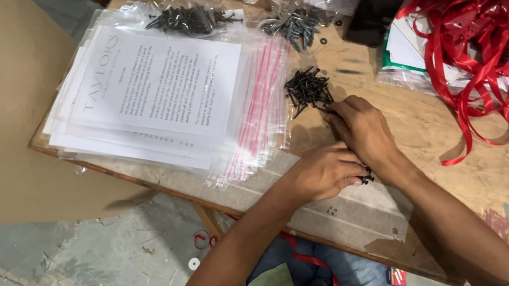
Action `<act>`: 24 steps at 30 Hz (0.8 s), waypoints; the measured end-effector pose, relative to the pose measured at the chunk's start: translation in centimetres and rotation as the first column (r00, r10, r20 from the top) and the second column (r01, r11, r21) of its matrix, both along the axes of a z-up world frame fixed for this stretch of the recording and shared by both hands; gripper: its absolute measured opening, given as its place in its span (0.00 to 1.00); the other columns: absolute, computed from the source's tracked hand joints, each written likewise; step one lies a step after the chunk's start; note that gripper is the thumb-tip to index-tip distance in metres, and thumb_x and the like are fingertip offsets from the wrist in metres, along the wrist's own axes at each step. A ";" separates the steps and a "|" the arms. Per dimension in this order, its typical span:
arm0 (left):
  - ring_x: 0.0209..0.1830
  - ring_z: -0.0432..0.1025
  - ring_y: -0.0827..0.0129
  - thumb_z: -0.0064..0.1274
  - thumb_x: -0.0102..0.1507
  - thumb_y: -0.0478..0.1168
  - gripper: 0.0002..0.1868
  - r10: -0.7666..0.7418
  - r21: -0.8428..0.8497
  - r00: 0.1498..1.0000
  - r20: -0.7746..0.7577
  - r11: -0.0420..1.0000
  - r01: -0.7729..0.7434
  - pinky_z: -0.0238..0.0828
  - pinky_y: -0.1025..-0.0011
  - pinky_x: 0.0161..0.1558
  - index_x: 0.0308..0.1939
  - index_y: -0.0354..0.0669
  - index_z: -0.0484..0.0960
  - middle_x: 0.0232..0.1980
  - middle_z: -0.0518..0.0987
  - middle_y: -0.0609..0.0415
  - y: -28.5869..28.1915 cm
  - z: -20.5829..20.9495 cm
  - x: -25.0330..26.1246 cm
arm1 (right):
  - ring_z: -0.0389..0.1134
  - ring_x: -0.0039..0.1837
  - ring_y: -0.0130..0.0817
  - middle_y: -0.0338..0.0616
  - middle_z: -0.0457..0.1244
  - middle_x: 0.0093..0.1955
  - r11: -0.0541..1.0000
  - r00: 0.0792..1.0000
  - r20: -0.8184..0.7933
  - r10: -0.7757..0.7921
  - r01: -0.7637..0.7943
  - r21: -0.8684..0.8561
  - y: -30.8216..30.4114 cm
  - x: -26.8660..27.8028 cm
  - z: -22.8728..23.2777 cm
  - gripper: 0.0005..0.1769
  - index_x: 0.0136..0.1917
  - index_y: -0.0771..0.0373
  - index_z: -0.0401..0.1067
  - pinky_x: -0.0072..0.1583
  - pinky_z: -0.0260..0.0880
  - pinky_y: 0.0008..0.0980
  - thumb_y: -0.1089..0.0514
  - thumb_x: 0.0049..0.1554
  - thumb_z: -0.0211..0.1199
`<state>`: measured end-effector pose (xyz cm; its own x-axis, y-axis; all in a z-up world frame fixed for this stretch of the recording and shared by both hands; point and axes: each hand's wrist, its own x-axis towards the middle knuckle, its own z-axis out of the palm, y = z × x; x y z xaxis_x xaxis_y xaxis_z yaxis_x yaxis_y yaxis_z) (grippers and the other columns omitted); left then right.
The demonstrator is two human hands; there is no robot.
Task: Sorting various screws and packaging them into bags and preparing ribbons on a workbench.
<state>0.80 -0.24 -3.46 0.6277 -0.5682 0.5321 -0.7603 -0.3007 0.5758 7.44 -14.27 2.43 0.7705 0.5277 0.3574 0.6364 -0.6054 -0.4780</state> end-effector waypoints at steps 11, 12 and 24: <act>0.59 0.74 0.58 0.61 0.61 0.44 0.13 0.025 -0.013 0.999 -0.022 1.000 -0.026 0.72 0.62 0.61 0.45 0.41 0.87 0.52 0.84 0.56 -0.4 0.1 -0.2 | 0.68 0.46 0.56 0.58 0.65 0.48 0.985 1.000 -0.004 0.021 -0.022 -0.171 -0.8 -0.7 1.5 0.12 0.54 0.69 0.75 0.47 0.70 0.49 0.62 0.58 0.64; 0.59 0.74 0.58 0.61 0.61 0.44 0.13 0.023 -0.011 1.000 -0.019 1.000 -0.023 0.72 0.62 0.61 0.45 0.41 0.87 0.52 0.84 0.56 -0.3 0.3 -0.2 | 0.68 0.46 0.56 0.58 0.65 0.48 0.986 1.000 -0.002 0.019 -0.019 -0.169 -1.1 -0.6 1.5 0.12 0.54 0.69 0.75 0.47 0.70 0.49 0.62 0.58 0.64; 0.58 0.72 0.58 0.64 0.60 0.41 0.11 0.036 -0.033 0.999 0.012 0.999 -0.036 0.72 0.61 0.60 0.44 0.41 0.87 0.55 0.82 0.54 0.2 1.9 -0.7 | 0.65 0.57 0.55 0.58 0.64 0.53 0.993 0.989 -0.148 0.020 -0.036 -0.108 -7.7 -1.7 0.7 0.13 0.55 0.70 0.74 0.57 0.68 0.46 0.63 0.57 0.63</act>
